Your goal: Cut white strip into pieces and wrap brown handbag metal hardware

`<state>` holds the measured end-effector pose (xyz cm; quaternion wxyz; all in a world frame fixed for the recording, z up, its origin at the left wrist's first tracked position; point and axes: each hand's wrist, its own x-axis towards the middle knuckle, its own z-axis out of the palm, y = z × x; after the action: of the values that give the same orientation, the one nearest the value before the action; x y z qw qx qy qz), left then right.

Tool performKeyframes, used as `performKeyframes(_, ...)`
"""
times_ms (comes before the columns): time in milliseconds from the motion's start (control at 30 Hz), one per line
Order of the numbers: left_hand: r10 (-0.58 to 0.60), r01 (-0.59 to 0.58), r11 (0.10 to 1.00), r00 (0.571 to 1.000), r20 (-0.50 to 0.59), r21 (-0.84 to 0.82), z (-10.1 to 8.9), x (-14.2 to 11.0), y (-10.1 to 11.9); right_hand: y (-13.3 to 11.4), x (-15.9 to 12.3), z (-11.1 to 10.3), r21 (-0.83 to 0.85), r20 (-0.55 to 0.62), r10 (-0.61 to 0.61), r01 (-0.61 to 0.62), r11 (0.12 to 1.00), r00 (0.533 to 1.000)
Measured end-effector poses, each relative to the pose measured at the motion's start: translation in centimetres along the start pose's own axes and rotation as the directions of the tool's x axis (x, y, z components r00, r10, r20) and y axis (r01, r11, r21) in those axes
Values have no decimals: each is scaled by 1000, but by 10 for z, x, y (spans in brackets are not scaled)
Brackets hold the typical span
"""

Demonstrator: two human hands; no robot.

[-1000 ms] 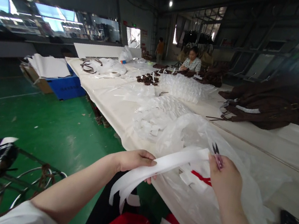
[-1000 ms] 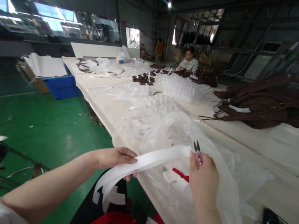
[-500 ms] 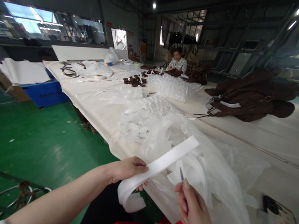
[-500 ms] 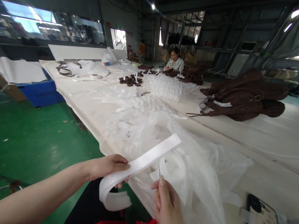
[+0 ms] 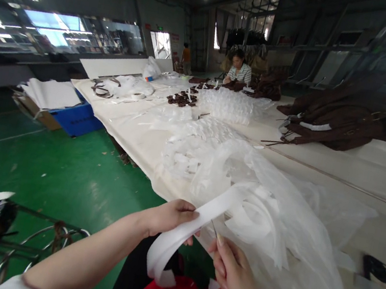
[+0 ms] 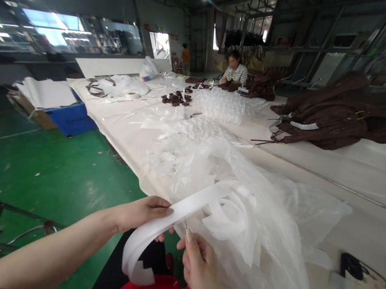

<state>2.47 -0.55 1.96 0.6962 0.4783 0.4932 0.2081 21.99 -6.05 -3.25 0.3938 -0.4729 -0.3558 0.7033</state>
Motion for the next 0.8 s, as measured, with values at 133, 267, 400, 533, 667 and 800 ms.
performKeyframes(133,-6,6,999,1000,-6,-48,1,6,0,5,2,-2,-7,25,20,-19,1000,999)
performKeyframes(267,1,-1,998,1000,-9,-63,0,9,-2,12,6,-5,-12,47,37,-36,999,998)
performKeyframes(400,5,-4,999,1000,15,-48,-2,9,-3,15,11,-3,-6,77,53,-53,999,996)
performKeyframes(533,30,-30,999,999,14,-11,-5,10,-5,12,13,0,15,83,54,-55,998,995)
performKeyframes(667,46,-47,998,998,36,33,-6,10,-7,11,14,4,8,114,83,-85,996,990)
performKeyframes(800,46,-49,998,996,76,48,-3,8,-3,12,19,8,22,88,62,-65,998,994)
